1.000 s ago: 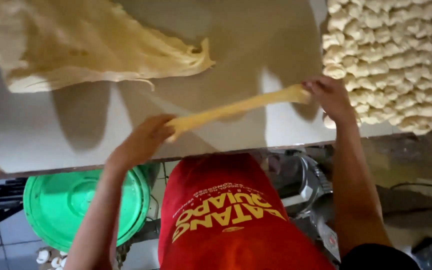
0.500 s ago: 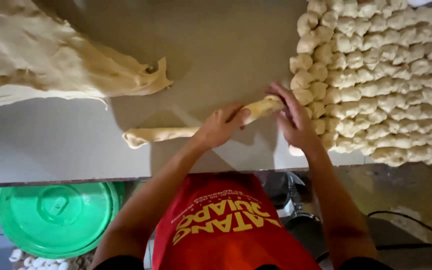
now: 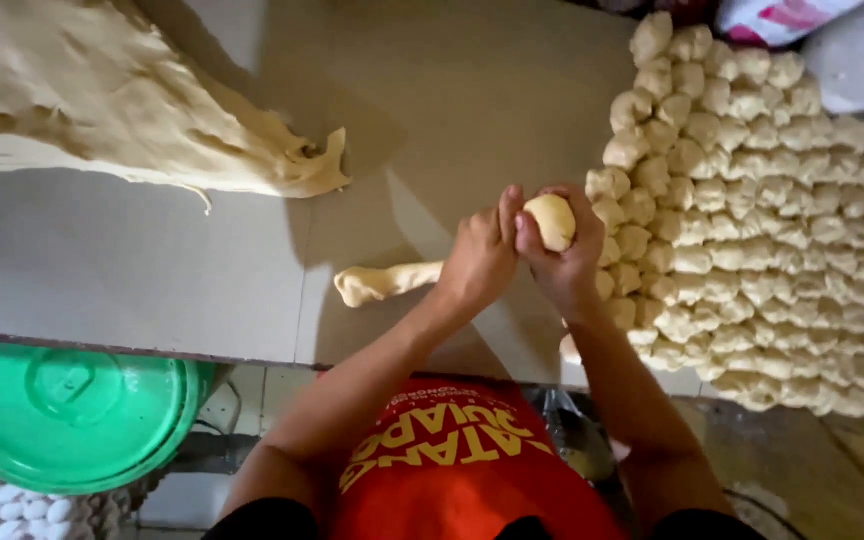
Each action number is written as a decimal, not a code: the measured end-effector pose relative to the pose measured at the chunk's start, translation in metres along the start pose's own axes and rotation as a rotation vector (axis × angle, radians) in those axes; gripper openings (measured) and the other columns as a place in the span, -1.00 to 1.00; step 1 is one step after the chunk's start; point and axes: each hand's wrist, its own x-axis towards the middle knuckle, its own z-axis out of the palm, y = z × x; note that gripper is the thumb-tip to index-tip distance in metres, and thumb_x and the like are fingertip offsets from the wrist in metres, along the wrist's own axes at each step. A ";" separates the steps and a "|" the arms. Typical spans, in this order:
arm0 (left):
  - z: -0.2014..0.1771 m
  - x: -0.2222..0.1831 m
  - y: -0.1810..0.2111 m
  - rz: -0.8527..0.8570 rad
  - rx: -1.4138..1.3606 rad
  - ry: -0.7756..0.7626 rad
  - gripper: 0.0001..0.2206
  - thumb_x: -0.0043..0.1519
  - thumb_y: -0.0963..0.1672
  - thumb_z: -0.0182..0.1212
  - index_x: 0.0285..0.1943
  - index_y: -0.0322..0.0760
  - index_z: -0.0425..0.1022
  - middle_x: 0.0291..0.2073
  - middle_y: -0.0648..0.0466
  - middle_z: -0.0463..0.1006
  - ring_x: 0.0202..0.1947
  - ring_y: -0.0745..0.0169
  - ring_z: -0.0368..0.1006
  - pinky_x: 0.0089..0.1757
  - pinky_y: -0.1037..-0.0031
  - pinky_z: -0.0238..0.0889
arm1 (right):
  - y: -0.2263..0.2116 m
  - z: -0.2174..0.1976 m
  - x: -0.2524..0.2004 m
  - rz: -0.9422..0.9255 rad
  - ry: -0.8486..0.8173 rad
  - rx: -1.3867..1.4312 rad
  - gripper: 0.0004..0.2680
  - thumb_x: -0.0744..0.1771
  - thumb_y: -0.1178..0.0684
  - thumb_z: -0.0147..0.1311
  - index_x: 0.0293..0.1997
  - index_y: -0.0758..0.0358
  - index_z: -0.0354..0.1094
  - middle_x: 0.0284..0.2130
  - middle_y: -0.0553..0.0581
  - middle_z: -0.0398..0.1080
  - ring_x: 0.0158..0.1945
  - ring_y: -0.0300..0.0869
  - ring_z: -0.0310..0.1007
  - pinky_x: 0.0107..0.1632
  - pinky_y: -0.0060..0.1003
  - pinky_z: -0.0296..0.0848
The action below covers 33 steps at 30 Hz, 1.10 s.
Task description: Cutting dough into strips and pinching off small pieces to form uniform dough balls on a workbench.
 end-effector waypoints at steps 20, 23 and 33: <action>-0.005 -0.019 -0.032 0.494 0.970 0.303 -0.29 0.13 -0.08 0.31 0.49 -0.19 0.09 0.28 -0.27 0.30 0.35 -0.34 0.12 0.27 0.06 -0.06 | 0.102 -0.019 0.099 0.150 -0.113 -0.292 -0.86 0.33 0.25 0.15 -0.06 0.43 0.34 -0.28 0.39 0.40 -0.17 0.26 0.43 -0.04 0.06 0.36; -0.013 -0.020 -0.059 0.068 0.910 0.283 -0.22 0.19 0.04 0.22 0.53 -0.16 -0.13 0.25 -0.15 0.25 0.08 -0.23 0.26 0.00 -0.05 0.17 | 0.132 -0.051 0.146 0.038 0.028 -0.359 -0.73 0.28 0.41 0.31 -0.05 0.32 0.27 -0.10 0.26 0.37 -0.07 0.00 0.46 -0.13 -0.25 0.58; -0.020 -0.010 -0.088 0.320 0.743 0.505 -0.66 0.10 0.01 0.33 0.02 -0.04 0.49 -0.24 0.08 0.34 -0.25 0.07 0.32 -0.19 0.35 0.25 | 0.085 -0.001 0.086 -0.416 -0.599 -0.466 -0.49 0.09 -0.07 0.44 0.06 0.30 0.39 0.09 0.38 0.34 0.27 0.36 0.14 0.30 0.26 0.05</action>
